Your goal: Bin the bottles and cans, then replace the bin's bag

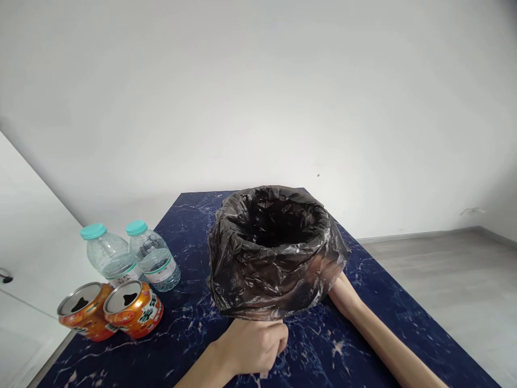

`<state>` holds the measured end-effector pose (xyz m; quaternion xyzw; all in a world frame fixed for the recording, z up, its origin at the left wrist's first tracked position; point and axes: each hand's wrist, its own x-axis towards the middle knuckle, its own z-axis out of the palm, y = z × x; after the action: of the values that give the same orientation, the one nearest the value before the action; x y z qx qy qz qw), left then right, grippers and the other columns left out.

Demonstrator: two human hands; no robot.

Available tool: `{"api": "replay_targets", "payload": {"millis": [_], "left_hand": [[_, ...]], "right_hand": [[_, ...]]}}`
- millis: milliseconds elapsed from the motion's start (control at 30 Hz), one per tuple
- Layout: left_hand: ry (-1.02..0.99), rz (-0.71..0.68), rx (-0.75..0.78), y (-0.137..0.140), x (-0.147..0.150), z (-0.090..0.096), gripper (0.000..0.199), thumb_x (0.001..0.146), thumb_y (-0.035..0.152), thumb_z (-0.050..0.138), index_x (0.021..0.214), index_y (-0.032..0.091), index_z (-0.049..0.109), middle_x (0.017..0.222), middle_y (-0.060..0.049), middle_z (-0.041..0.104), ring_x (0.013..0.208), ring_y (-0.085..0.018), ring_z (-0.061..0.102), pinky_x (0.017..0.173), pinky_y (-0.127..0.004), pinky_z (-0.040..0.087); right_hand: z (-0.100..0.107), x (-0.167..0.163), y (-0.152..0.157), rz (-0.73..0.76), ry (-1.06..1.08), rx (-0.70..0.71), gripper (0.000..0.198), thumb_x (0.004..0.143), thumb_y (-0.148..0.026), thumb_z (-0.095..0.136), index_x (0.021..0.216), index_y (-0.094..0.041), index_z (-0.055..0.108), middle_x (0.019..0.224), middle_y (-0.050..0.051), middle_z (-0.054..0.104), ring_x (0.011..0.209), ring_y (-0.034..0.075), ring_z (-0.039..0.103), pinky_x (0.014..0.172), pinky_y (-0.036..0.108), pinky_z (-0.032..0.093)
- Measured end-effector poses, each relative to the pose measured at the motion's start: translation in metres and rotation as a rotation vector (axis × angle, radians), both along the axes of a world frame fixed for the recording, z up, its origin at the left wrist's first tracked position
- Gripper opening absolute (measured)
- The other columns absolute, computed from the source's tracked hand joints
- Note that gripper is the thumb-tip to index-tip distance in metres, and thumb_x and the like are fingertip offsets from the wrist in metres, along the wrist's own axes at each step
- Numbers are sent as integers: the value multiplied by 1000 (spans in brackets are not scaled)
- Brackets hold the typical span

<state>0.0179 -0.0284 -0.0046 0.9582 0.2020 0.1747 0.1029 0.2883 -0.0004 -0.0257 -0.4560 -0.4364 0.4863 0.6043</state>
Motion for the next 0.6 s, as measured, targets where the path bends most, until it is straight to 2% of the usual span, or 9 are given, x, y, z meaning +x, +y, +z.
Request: {"api": "replay_targets", "payload": {"millis": [233,333,467,600], "left_hand": [[7,-36,41,-7,-6,-2,23,82,1,54,71,22,51,71,3,66,61,-13,57,55,-26,38],[-31,-14,89,-18,-20,5,24,81,1,53,70,22,49,66,5,63,58,-13,55,57,-30,36],[-88,85,210,-33,-52,37,27,85,-2,44,74,22,51,66,4,62,58,-13,55,57,-31,35],[-174,240,354,-38,-91,89,35,93,-3,40,71,22,50,61,5,56,53,-10,51,57,-27,38]], "right_hand": [[-5,1,5,53,25,16,32,81,-53,81,92,-22,82,98,8,79,79,23,67,68,32,53],[-7,2,5,81,45,14,32,83,-51,80,94,-21,81,92,7,78,70,18,62,60,29,47],[-5,3,5,120,76,25,35,84,-54,79,88,-20,77,71,2,69,61,15,56,55,27,41],[-1,2,0,138,102,36,38,81,-56,82,79,-20,70,65,0,63,59,15,55,54,27,40]]}}
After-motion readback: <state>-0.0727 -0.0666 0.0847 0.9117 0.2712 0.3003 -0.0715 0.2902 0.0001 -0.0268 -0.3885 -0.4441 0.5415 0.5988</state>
